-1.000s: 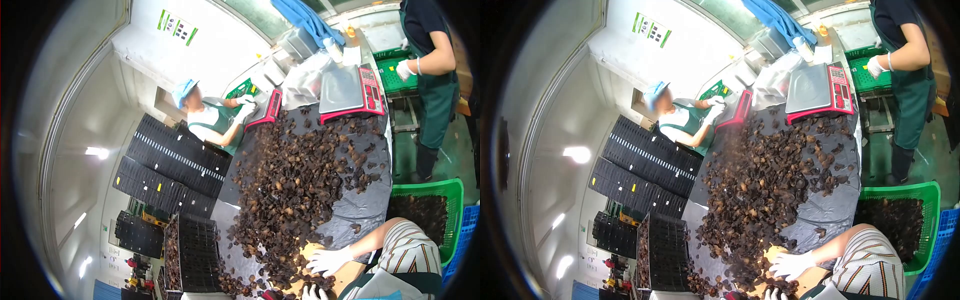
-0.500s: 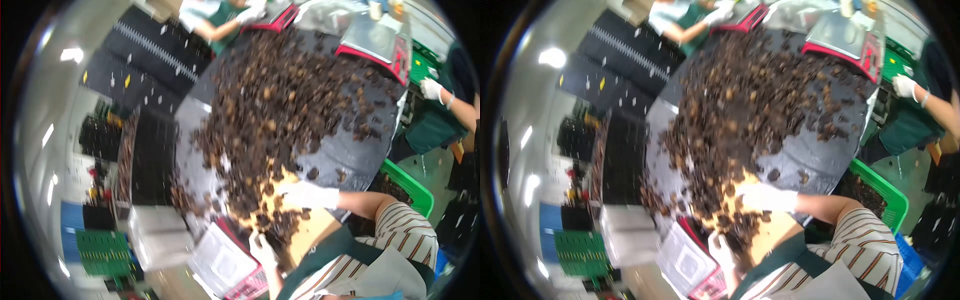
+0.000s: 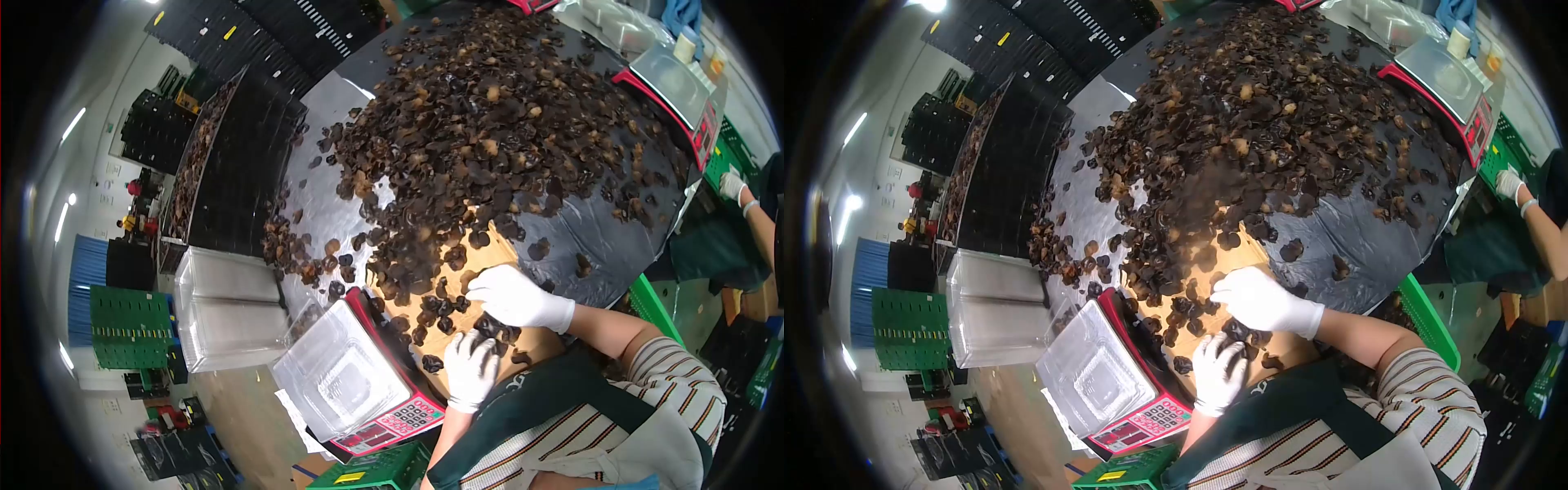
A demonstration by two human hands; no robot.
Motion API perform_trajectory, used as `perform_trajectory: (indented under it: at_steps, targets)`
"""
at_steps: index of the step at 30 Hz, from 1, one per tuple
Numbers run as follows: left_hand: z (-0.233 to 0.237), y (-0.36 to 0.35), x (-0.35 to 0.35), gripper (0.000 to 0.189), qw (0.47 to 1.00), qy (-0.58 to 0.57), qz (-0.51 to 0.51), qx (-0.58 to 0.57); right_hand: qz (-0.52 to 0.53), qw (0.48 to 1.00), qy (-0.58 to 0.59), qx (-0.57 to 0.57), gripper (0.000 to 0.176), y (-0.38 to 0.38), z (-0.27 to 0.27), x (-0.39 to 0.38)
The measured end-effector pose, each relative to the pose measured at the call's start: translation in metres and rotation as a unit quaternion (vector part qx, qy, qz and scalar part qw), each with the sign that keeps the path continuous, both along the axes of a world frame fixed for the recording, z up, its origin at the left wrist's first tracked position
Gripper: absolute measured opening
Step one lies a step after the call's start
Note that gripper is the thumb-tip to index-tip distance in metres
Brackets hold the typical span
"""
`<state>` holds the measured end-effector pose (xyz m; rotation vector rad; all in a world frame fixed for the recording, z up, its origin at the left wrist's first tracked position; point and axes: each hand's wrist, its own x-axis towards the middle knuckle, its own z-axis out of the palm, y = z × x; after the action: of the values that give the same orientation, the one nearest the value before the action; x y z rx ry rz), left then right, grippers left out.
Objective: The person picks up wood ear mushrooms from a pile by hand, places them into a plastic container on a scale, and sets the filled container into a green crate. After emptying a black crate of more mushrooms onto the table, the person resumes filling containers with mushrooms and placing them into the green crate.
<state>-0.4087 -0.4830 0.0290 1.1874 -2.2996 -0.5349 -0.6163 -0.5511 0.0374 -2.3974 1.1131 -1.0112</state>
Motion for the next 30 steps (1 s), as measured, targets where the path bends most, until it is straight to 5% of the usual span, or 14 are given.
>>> perform_trajectory:
  at_steps: [2,5,11,14,17,22,25,27,30]
  targets:
    - [0.002,-0.003,0.006,0.027,0.997,-0.028,0.073,0.001,0.077,0.995,0.019,0.060,0.038,0.000,0.004,0.012]
    - [-0.015,-0.002,0.024,0.027,0.988,-0.015,0.147,0.049,0.110,0.988,0.104,-0.002,0.042,0.009,-0.014,0.013]
    - [0.002,-0.006,0.026,0.039,0.980,0.035,0.192,0.030,-0.131,0.982,0.136,0.005,0.056,-0.013,-0.005,-0.019]
    - [0.008,-0.027,0.019,0.046,0.982,-0.042,0.181,-0.025,-0.142,0.975,0.166,0.034,0.066,-0.003,-0.002,-0.022]
    - [0.005,-0.039,0.007,0.059,0.980,-0.129,0.153,0.003,-0.023,0.965,0.252,0.066,0.078,0.026,-0.005,-0.016]
    - [-0.005,-0.011,0.004,0.059,0.980,-0.191,-0.045,0.029,0.038,0.975,0.196,0.095,0.073,0.052,-0.009,-0.017]
    - [0.000,0.001,0.015,0.068,0.970,-0.214,0.115,0.026,-0.093,0.971,0.196,0.103,0.074,0.037,-0.002,-0.027]
    - [-0.005,0.008,0.021,0.076,0.970,-0.129,0.203,0.038,-0.151,0.963,0.201,0.100,0.075,0.032,-0.005,-0.025]
    - [0.000,0.016,0.023,0.072,0.975,-0.185,0.081,0.095,-0.018,0.984,0.160,0.075,0.072,0.040,-0.004,-0.005]
